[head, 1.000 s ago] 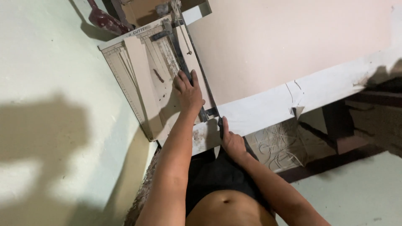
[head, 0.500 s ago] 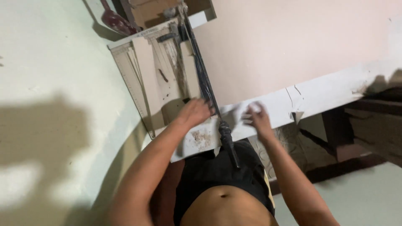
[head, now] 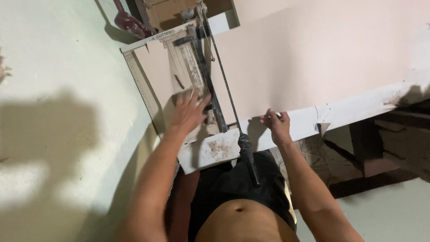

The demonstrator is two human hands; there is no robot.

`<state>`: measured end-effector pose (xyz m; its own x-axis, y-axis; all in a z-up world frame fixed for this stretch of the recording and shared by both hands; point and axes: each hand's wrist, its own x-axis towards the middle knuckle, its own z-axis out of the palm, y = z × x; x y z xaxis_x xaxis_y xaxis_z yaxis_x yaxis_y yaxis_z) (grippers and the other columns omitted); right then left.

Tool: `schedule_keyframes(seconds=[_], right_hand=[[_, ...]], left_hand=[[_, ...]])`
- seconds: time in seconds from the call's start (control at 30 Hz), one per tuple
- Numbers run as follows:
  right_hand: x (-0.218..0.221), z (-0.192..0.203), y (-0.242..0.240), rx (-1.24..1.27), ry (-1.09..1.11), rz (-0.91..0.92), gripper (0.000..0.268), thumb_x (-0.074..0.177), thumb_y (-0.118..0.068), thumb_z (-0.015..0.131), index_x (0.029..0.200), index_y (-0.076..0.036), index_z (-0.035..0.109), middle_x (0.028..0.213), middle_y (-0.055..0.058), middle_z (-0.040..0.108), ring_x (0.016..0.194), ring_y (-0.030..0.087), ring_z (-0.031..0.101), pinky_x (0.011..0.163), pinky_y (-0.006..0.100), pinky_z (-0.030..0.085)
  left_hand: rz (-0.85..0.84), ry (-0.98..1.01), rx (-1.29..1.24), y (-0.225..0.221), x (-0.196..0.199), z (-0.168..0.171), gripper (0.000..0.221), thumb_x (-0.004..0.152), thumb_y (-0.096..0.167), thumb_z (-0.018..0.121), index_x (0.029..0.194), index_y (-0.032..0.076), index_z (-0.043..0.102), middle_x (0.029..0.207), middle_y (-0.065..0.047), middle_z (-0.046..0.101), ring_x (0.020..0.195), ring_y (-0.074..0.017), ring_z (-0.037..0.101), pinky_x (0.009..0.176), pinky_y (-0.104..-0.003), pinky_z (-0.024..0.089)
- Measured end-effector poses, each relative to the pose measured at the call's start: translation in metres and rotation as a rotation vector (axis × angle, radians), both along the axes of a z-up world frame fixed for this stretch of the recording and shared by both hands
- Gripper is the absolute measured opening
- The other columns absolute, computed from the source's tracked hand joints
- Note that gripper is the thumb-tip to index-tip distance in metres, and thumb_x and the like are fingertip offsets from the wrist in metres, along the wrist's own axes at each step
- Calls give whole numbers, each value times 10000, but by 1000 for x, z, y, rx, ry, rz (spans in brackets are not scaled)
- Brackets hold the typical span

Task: Cutting a sheet of paper into multiple thin strips using a manual guillotine-style paper cutter.

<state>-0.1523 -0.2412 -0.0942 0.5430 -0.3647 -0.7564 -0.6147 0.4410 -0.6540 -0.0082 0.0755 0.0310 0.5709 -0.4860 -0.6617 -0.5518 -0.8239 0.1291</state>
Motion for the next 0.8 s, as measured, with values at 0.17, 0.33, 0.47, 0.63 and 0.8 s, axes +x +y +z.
schedule_keyframes(seconds=[0.17, 0.33, 0.47, 0.63, 0.8], right_hand=[[24, 13, 0, -53, -5, 110, 275, 1048, -239, 647, 1245, -76, 545, 975, 105, 673, 940, 286, 756, 853, 488, 649], [28, 41, -1, -128, 208, 447, 476, 1040, -482, 660, 1006, -11, 723, 777, 210, 698, 725, 337, 764, 653, 526, 653], [57, 220, 64, -530, 197, 1182, 532, 982, -426, 540, 1447, -190, 432, 829, 167, 772, 694, 327, 772, 706, 466, 611], [-17, 169, 104, -651, 266, 1476, 794, 1006, -314, 541, 1654, -124, 123, 850, 252, 758, 746, 377, 784, 660, 465, 644], [-63, 63, 91, -920, 21, 1443, 912, 935, -122, 580, 1666, -73, 39, 899, 261, 748, 758, 442, 762, 662, 560, 607]], left_hand=[[491, 112, -98, -67, 10, -28, 1076, 879, 513, 750, 1648, 188, 71, 1653, -286, 94, 1534, -488, 70, 1200, -690, 71], [526, 115, 118, -89, 3, -41, 1105, 858, 430, 805, 1637, 79, 104, 1668, -281, -69, 1539, -482, -60, 1168, -744, 46], [497, 50, 122, -93, 9, -36, 1096, 826, 407, 833, 1626, 88, 155, 1643, -303, -46, 1531, -497, 2, 1115, -795, 157], [509, 56, 132, -93, 9, -37, 991, 825, 357, 834, 1594, 80, 274, 1632, -309, -54, 1523, -507, -4, 1116, -804, 151], [551, 93, 10, -87, 5, -49, 1165, 804, 281, 861, 1636, 141, 58, 1628, -335, -38, 1526, -514, -15, 1105, -824, 43]])
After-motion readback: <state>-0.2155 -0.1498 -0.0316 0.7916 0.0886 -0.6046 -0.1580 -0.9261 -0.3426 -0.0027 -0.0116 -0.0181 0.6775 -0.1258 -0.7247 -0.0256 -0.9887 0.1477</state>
